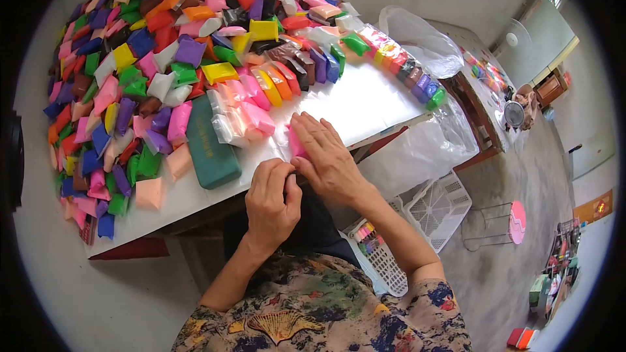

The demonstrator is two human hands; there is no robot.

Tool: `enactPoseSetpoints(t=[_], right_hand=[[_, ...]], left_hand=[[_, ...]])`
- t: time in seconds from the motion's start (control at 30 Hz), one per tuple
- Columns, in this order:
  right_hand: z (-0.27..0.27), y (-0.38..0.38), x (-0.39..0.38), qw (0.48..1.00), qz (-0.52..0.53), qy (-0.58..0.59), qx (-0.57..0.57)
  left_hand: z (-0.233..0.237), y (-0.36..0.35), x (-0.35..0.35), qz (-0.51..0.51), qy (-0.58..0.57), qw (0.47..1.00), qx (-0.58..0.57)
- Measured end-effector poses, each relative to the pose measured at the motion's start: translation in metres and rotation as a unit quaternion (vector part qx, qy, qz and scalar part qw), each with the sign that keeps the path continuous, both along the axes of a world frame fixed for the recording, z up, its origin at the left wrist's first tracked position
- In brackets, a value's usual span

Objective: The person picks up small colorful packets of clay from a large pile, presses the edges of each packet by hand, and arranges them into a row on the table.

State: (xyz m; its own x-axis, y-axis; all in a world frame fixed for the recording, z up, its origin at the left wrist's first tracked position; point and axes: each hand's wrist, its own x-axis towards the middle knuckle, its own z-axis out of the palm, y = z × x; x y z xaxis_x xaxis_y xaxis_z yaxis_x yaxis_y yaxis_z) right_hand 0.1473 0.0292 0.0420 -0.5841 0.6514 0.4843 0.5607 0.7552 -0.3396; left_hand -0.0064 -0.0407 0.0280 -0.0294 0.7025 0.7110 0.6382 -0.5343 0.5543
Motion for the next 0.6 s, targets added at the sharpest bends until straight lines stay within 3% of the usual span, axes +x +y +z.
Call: enactPoseSetpoints(t=[0.13, 0.27, 0.6], right_hand=[[-0.001, -0.016, 0.018, 0.986, -0.026, 0.164, -0.028], [-0.011, -0.017, 0.026, 0.987, -0.109, 0.101, 0.068], [-0.014, -0.007, 0.013, 0.978, -0.108, 0.061, 0.170]], left_hand=[[0.005, 0.004, 0.003, 0.033, 0.026, 0.998, -0.039], [0.007, 0.010, 0.005, 0.066, 0.082, 0.992, -0.063], [0.006, 0.022, 0.003, 0.076, 0.120, 0.989, -0.047]])
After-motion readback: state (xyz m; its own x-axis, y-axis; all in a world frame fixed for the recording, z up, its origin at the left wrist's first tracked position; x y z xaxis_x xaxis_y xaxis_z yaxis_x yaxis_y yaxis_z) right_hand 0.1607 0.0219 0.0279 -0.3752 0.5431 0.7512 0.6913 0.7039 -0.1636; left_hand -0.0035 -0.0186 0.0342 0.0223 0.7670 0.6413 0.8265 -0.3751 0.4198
